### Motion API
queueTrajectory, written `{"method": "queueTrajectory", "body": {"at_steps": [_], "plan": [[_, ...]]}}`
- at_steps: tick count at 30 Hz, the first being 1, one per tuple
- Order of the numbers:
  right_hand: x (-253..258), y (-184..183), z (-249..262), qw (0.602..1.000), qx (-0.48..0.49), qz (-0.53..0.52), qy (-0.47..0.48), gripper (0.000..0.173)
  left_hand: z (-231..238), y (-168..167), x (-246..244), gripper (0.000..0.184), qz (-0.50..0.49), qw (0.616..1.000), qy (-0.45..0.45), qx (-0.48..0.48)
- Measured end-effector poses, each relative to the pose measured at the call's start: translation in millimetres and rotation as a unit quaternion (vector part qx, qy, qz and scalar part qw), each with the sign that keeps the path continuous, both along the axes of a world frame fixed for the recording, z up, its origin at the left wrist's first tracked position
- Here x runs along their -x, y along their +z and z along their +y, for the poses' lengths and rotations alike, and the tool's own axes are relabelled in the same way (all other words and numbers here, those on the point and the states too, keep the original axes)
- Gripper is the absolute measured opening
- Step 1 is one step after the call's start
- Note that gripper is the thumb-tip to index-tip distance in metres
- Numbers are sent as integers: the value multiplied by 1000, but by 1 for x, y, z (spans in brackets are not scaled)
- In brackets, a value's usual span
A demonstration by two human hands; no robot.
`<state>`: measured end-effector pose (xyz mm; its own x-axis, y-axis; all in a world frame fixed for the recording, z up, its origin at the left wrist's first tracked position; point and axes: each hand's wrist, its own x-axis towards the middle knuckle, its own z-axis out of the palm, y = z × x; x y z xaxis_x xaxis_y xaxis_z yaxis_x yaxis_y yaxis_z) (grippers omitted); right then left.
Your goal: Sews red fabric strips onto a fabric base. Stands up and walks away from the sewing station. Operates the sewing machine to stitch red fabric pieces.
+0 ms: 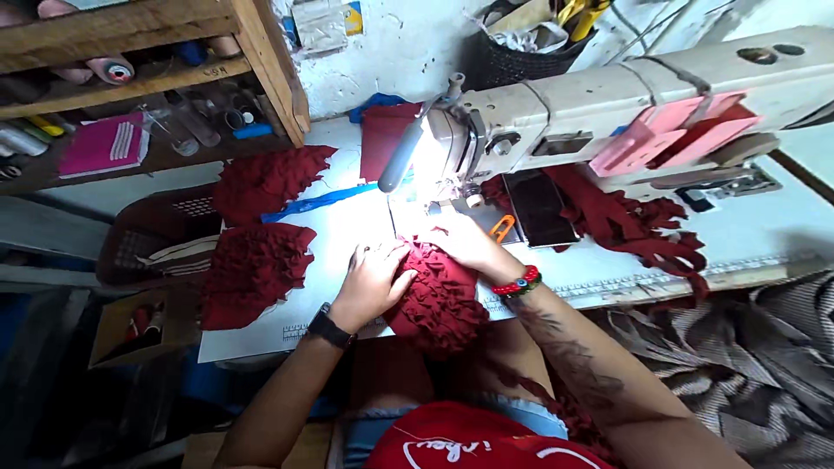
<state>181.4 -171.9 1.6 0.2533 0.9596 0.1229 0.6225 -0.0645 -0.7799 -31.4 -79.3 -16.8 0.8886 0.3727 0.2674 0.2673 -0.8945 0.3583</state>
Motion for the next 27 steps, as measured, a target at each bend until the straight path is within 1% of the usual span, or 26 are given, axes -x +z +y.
{"method": "queueTrajectory", "body": {"at_steps": [2, 5, 7, 10, 12, 14, 16, 20, 23, 25, 27], "plan": [[1, -6, 7, 1000, 2, -19, -22, 18, 0, 1, 0, 46, -4, 1000, 4, 6], [-1, -7, 9, 999, 24, -18, -33, 23, 0, 1, -1, 44, 5, 1000, 9, 5], [-3, -11, 11, 999, 10, -27, -28, 22, 0, 1, -2, 46, 16, 1000, 17, 9], [-4, -15, 12, 999, 6, -36, -29, 21, -1, 11, -6, 57, 74, 997, 19, 31], [-2, -15, 12, 998, 7, -48, -37, 20, 0, 15, -9, 59, 104, 994, 15, 36], [-1, -17, 13, 997, -2, -68, -48, 22, 0, 16, -11, 58, 128, 991, 9, 29], [0, -20, 13, 993, -21, -99, -54, 24, 1, 15, -12, 57, 132, 991, 5, 13], [5, -16, 11, 992, -37, -104, -56, 21, 1, 12, -13, 56, 126, 992, -10, -6], [-1, -14, 7, 985, -26, -170, -27, 22, 9, 15, -16, 56, 120, 992, -28, -22], [-8, -11, 4, 974, -27, -225, -27, 25, 17, 16, -20, 55, 112, 992, -46, -39], [-16, -12, 1, 965, -25, -258, -39, 28, 24, 16, -27, 54, 105, 991, -63, -48]]}}
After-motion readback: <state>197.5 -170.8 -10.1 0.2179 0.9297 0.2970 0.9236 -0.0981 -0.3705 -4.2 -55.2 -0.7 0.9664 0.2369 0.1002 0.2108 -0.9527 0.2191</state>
